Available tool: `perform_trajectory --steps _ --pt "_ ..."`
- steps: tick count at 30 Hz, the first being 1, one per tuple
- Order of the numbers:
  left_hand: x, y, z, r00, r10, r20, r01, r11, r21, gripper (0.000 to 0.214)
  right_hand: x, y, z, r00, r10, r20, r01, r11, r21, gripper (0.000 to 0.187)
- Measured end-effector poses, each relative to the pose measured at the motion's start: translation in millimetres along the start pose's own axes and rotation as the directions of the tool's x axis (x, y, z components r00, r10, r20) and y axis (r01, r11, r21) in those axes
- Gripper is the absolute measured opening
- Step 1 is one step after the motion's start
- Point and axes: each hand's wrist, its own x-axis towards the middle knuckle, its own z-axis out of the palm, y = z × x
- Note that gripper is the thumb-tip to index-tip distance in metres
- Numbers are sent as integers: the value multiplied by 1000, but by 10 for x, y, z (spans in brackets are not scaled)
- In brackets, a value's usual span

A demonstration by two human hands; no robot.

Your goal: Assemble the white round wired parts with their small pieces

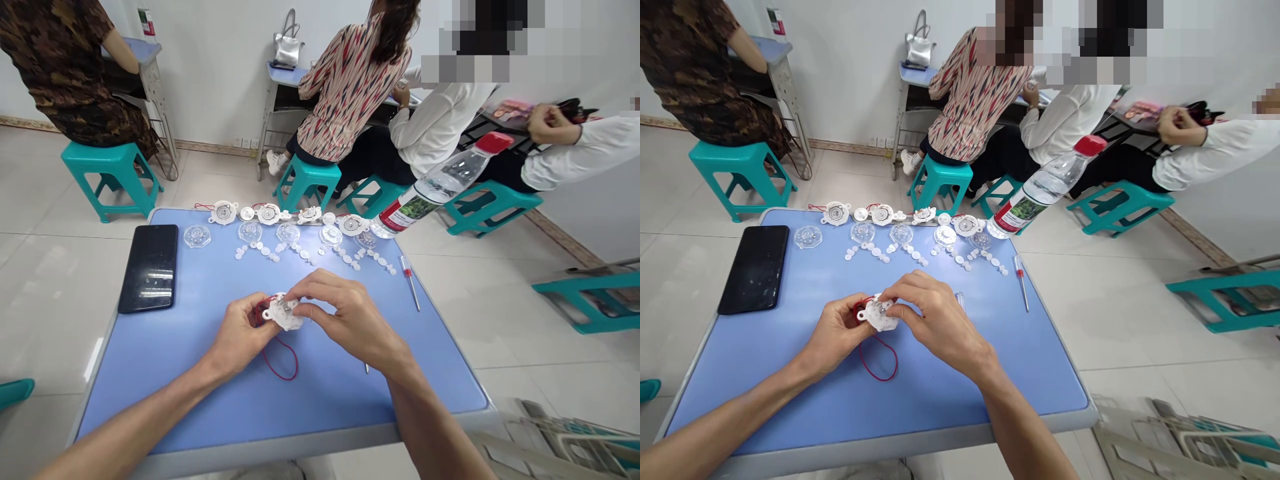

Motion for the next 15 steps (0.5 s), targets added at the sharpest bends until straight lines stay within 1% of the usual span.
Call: perform_trajectory --steps 6,12,15 --pt "1 -1 0 1000 -1 -13 1 1000 21 19 2 -21 24 998 -45 -44 43 998 -40 11" --pt "8 4 0 1000 -13 -14 14 1000 7 20 -7 -43 29 994 -105 -41 100 989 -108 19" --pt "7 8 1 1000 -17 -18 17 1000 -3 22 -13 -50 19 992 -107 -60 99 988 -114 18"
